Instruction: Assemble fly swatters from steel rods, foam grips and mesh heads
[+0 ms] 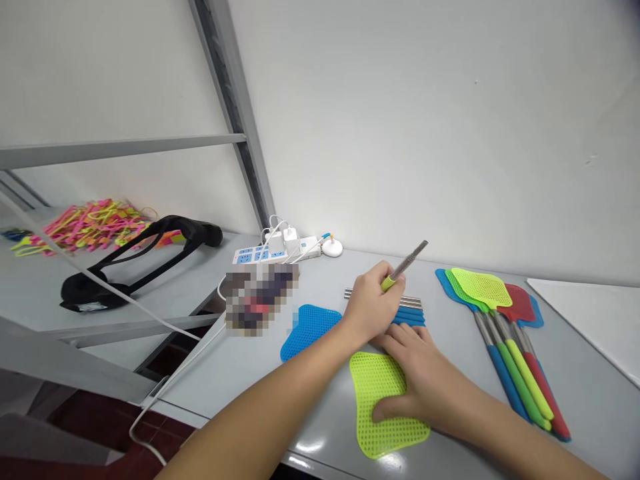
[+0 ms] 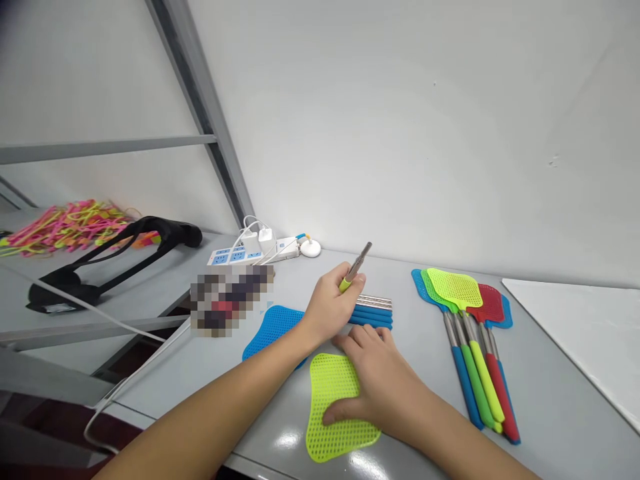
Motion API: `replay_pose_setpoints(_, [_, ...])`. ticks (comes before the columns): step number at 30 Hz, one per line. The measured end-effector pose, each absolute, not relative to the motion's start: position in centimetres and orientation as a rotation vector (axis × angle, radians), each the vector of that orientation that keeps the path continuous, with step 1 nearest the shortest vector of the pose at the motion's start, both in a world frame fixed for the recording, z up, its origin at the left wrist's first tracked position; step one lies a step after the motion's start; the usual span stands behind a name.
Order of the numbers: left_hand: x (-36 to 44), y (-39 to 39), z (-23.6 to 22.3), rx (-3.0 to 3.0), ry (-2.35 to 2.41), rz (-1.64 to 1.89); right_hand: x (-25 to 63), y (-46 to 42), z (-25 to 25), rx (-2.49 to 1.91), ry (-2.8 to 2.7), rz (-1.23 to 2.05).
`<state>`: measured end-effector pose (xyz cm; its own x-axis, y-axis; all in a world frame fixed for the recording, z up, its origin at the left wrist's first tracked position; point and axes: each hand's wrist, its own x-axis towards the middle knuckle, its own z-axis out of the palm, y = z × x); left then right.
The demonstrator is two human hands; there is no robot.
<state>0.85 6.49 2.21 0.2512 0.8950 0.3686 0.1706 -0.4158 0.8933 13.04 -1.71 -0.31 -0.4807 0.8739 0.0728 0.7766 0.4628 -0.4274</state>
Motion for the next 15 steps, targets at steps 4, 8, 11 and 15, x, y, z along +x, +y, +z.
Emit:
replay_pose_setpoints(4, [1.0, 6.2, 2.2, 1.783, 0.98, 1.172, 13.4, -1.8, -0.3, -1.533, -2.351, 0.625])
replay_pose_setpoints(8, [1.0, 6.3, 2.2, 1.785, 0.984, 1.171, 14.4, -2.0, 1.1, -1.564, -2.269, 0.774])
replay_pose_setpoints(11, [1.0, 6.3, 2.4, 1.768, 0.981, 1.176, 16.7, -2.2, 2.8, -1.467, -1.983, 1.083])
replay_pose_setpoints(15, [1.3, 5.6, 2.6, 1.676, 0.947, 1.115, 21.6, -1.2, 4.1, -1.322, -1.155, 0.988])
